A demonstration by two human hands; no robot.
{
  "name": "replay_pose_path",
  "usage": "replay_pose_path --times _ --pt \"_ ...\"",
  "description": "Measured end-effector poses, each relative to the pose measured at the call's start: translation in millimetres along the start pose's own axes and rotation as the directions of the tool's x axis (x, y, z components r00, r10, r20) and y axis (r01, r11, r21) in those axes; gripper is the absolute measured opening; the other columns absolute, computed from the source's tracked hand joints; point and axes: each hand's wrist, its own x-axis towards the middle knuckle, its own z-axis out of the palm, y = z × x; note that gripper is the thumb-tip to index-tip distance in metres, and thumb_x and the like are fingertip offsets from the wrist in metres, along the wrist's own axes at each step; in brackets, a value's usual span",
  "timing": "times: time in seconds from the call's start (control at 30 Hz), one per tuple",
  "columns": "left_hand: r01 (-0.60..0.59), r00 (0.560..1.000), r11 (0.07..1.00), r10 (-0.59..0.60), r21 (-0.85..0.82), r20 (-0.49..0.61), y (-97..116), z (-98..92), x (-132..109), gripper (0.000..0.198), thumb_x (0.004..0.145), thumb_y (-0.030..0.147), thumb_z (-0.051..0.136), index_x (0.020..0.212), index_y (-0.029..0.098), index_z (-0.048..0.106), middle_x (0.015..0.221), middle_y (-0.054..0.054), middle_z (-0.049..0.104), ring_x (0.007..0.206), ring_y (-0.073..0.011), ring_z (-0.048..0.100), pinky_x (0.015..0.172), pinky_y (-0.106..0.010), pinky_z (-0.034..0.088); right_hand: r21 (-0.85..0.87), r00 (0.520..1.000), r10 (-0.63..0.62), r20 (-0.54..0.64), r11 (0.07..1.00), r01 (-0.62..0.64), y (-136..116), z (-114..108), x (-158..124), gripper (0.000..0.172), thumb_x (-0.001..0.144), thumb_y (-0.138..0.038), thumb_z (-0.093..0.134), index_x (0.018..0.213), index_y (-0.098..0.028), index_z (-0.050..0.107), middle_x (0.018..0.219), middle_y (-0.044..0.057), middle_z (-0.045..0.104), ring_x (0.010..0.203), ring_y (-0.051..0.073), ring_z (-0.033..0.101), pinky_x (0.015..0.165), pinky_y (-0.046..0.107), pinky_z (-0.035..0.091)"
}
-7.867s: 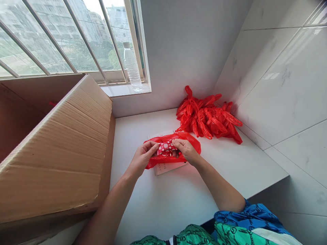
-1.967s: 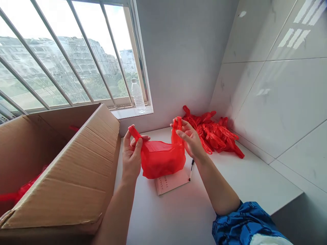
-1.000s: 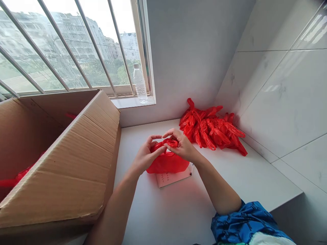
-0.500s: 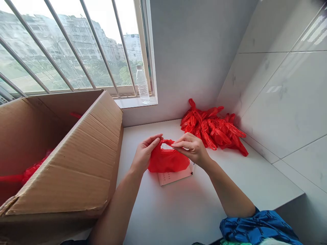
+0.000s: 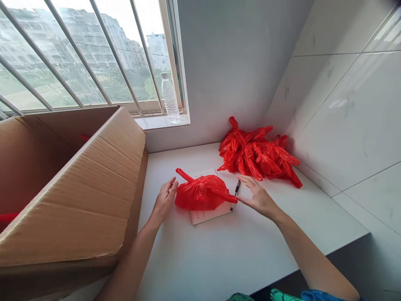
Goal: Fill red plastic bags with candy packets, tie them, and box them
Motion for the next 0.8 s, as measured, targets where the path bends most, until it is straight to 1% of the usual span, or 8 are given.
replay_pose_path --times 0.07,0.1,0.17,0.27,0.33,0.43,0.53,0.8 --pt "-0.103 0.994 0.971 0.09 0.216 0.069 8 7.0 -4 0.055 0.097 0.06 0.037 0.128 0.021 0.063 0.143 -0.013 0.052 0.136 -0.0285 0.046 0.112 -0.046 0.037 -0.132 0.984 -0.149 0.097 0.978 0.161 -12 14 15 0.088 0.085 -0.058 0.066 0.157 -0.027 0.027 0.161 0.012 0.032 0.148 0.032 0.03 0.118 0.053 0.033" --pt "-0.178 0.983 0.932 0.155 0.316 0.096 14 13.4 -5 0.053 0.098 0.058 0.037 0.123 0.022 0.065 0.143 -0.012 0.053 0.136 -0.0293 0.045 0.113 -0.048 0.035 -0.16 0.967 -0.212 0.142 0.959 0.234 -18 25 25 0.094 0.084 -0.06 0.065 0.159 -0.025 0.02 0.163 0.013 0.025 0.15 0.031 0.026 0.12 0.053 0.03" --pt "-0.338 0.941 0.808 0.306 0.482 0.146 25 29.2 -7 0.047 0.098 0.055 0.04 0.119 0.023 0.066 0.141 -0.012 0.055 0.136 -0.0305 0.045 0.115 -0.051 0.03 -0.182 0.928 -0.315 0.198 0.919 0.351 -27 51 45 0.096 0.087 -0.061 0.06 0.16 -0.018 0.015 0.164 0.016 0.021 0.152 0.03 0.018 0.122 0.052 0.024" --pt "-0.514 0.846 0.612 0.478 0.601 0.237 29 50.0 -7 0.042 0.099 0.046 0.043 0.126 0.02 0.062 0.141 -0.013 0.057 0.136 -0.0296 0.045 0.118 -0.051 0.025 -0.212 0.926 -0.311 0.216 0.91 0.355 -28 86 69 0.094 0.088 -0.061 0.059 0.159 -0.014 0.018 0.162 0.018 0.028 0.152 0.032 0.02 0.122 0.055 0.021" --pt "-0.549 0.817 0.548 0.512 0.631 0.266 22 57.1 -6 0.042 0.101 0.041 0.04 0.131 0.018 0.058 0.144 -0.013 0.056 0.137 -0.0283 0.046 0.118 -0.05 0.025 -0.226 0.931 -0.289 0.223 0.914 0.338 -24 100 74 0.09 0.09 -0.059 0.056 0.159 -0.014 0.019 0.161 0.016 0.03 0.151 0.032 0.022 0.121 0.056 0.023" --pt "-0.539 0.814 0.521 0.523 0.661 0.252 5 60.4 -4 0.043 0.102 0.038 0.037 0.136 0.018 0.055 0.148 -0.012 0.051 0.14 -0.0276 0.043 0.118 -0.049 0.026 -0.236 0.932 -0.283 0.226 0.912 0.334 -15 106 71 0.087 0.091 -0.057 0.054 0.159 -0.014 0.019 0.161 0.014 0.031 0.151 0.032 0.022 0.121 0.055 0.023" --pt "-0.535 0.817 0.522 0.519 0.665 0.251 -7 63.3 -2 0.044 0.102 0.037 0.036 0.139 0.018 0.053 0.152 -0.011 0.047 0.144 -0.0278 0.039 0.12 -0.05 0.021 -0.261 0.938 -0.266 0.22 0.911 0.32 -9 108 66 0.084 0.091 -0.054 0.054 0.158 -0.012 0.023 0.16 0.014 0.033 0.15 0.033 0.024 0.121 0.055 0.022" --pt "-0.526 0.832 0.562 0.495 0.638 0.25 -18 70.3 -1 0.046 0.102 0.038 0.038 0.141 0.021 0.052 0.153 -0.008 0.046 0.145 -0.0272 0.038 0.122 -0.05 0.017 -0.254 0.945 -0.242 0.219 0.921 0.294 -1 118 64 0.085 0.089 -0.055 0.058 0.157 -0.014 0.027 0.159 0.014 0.036 0.149 0.032 0.026 0.121 0.055 0.024"
